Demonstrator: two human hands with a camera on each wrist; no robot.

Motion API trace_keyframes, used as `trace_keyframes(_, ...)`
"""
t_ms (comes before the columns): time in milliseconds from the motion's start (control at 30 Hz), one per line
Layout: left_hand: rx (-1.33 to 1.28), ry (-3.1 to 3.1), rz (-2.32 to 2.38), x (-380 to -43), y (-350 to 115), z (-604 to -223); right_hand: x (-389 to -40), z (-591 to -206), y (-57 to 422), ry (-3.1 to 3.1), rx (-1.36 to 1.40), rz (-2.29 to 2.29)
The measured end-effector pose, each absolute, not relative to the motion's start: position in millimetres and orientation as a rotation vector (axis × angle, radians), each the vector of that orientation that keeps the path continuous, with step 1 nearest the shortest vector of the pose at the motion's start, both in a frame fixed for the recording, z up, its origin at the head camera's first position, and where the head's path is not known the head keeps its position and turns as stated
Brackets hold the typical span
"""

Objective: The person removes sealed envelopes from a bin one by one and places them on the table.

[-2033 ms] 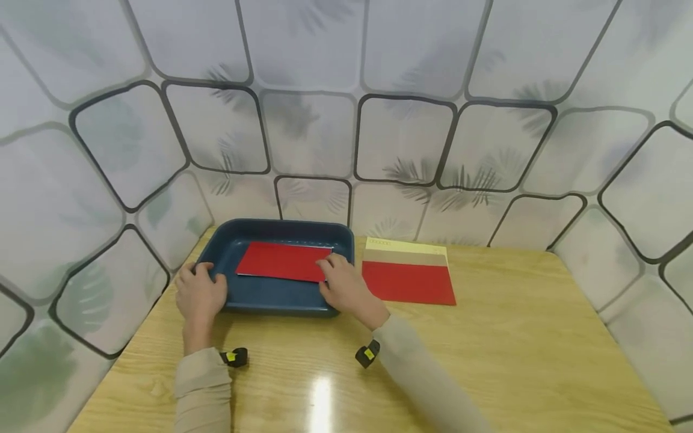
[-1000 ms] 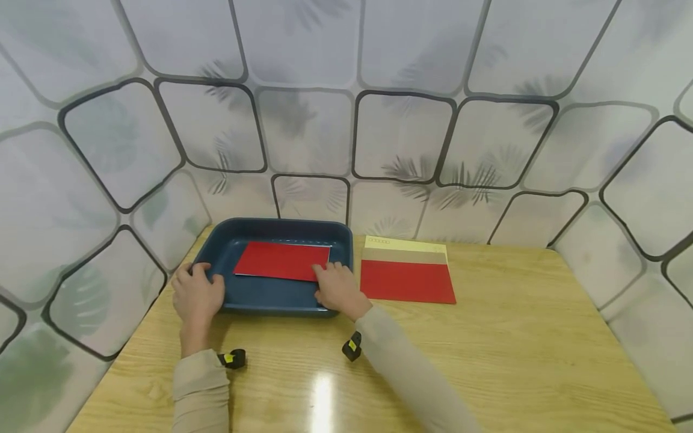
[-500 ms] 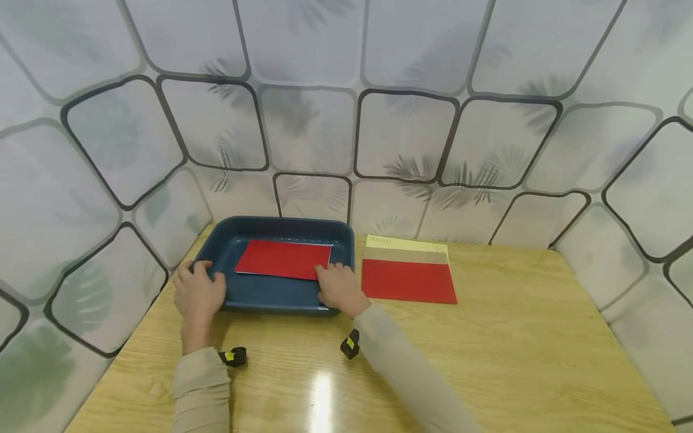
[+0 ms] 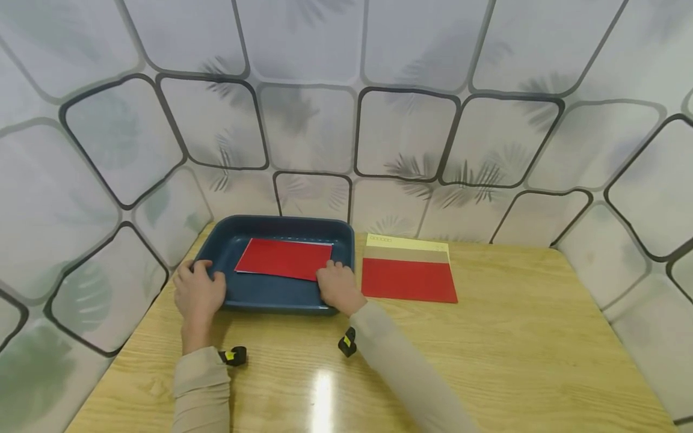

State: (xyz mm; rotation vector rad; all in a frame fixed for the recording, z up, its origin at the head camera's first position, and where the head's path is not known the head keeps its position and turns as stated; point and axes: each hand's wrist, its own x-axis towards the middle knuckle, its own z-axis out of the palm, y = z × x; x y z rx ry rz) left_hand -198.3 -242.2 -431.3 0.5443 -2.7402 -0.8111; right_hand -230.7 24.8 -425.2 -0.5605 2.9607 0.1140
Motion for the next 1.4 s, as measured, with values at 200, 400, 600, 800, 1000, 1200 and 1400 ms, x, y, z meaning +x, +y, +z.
trace_keyframes(200, 0.551, -2.734, -0.811, -198.3, -241.8, -430.2, -232.1, -424.7, 23.9, 2.994, -0.571, 0.079)
trace_keyframes(400, 0.553, -2.735, -0.808, -198.6, -242.8, -431.2, -231.8, -425.9, 23.7, 3.014, -0.574, 0.045)
trace_keyframes(600, 0.547, -2.731, -0.797, -199.8, -239.2, -433.2, -230.4, -426.7, 27.6, 3.015, -0.568, 0.084)
trace_keyframes(800, 0.566, -2.727, -0.803, -199.7, -238.7, -434.2, -229.1, -427.5, 29.1, 3.020, -0.603, 0.090)
trace_keyframes(1000, 0.557, -2.738, -0.801, -199.7, -241.4, -431.0, -228.0, -425.9, 28.2, 3.036, -0.642, 0.086)
trace_keyframes(1200, 0.560, -2.736, -0.806, -199.8, -241.2, -431.3, -227.5, -425.4, 27.8, 3.036, -0.644, 0.084)
trace_keyframes(1400, 0.560, -2.736, -0.801, -198.9, -240.5, -430.7, -227.4, -427.1, 27.7, 3.030, -0.645, 0.098)
